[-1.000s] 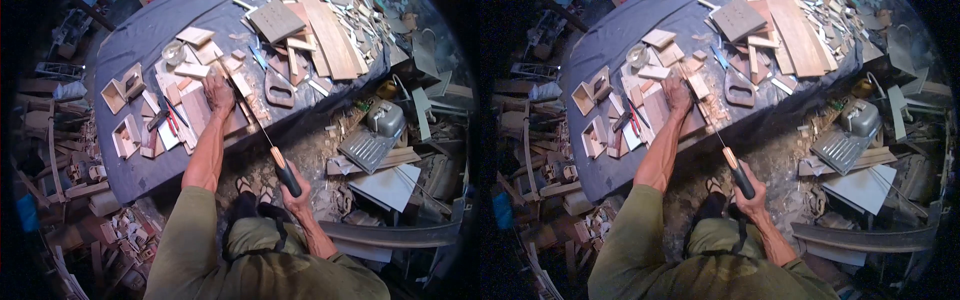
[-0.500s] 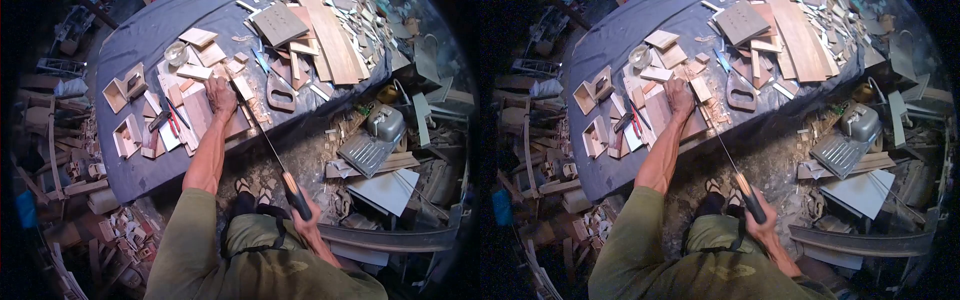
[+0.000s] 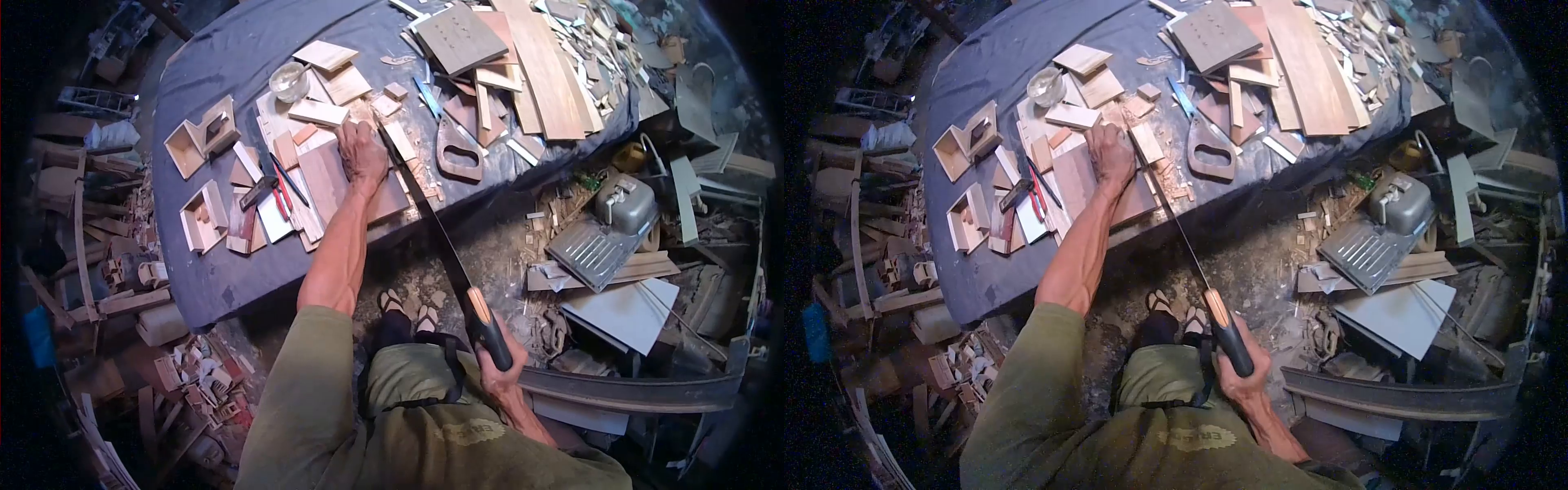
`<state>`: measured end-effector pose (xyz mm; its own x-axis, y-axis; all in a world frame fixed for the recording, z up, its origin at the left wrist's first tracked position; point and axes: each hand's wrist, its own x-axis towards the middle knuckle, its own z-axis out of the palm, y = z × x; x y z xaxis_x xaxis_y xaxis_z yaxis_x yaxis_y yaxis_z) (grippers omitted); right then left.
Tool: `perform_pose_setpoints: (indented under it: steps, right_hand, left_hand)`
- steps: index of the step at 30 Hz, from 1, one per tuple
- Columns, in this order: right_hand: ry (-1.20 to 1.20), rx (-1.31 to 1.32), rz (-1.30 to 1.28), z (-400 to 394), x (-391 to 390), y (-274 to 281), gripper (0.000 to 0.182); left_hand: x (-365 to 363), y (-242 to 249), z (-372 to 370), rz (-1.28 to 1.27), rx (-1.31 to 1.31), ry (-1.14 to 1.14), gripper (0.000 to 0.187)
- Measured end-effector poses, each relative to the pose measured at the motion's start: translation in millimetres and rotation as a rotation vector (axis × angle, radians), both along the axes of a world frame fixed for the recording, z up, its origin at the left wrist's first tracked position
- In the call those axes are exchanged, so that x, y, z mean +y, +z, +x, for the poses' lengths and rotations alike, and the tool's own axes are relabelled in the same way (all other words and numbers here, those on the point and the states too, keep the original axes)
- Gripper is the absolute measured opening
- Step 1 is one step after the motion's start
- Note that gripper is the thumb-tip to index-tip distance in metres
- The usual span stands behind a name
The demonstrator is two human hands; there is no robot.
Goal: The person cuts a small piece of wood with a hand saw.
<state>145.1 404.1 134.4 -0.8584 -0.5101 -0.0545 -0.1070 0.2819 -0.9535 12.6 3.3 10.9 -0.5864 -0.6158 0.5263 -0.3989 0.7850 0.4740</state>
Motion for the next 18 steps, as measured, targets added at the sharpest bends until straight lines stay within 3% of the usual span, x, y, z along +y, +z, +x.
perform_pose_setpoints:
  steps: [2, 3, 6, 10, 13, 16, 18]
  right_hand:
    - [-0.015, -0.021, -0.001, -14, -30, 6, 0.059]
    - [-0.023, -0.135, 0.013, -25, -52, 8, 0.059]
    - [-0.013, -0.105, -0.008, -26, -49, -6, 0.059]
    - [-0.003, 0.013, -0.012, 3, -3, 4, 0.058]
    - [0.010, 0.082, -0.022, -6, -12, 10, 0.057]
    - [0.022, -0.037, -0.009, -34, -49, 13, 0.058]
    - [0.030, -0.044, -0.015, -30, -38, 16, 0.058]
  left_hand:
    - [-3, -5, -2, -0.046, 0.038, -0.021, 0.045]
    - [-2, -5, -6, -0.086, 0.129, 0.006, 0.011]
    - [-4, -10, -9, -0.078, 0.121, 0.064, 0.011]
    - [0, 6, -1, 0.081, -0.106, 0.034, 0.041]
    - [-4, -3, -4, -0.099, 0.036, 0.009, 0.032]
    - [-3, -4, -7, -0.062, 0.142, 0.041, 0.021]
    - [-2, -8, -6, -0.011, 0.047, 0.039, 0.024]
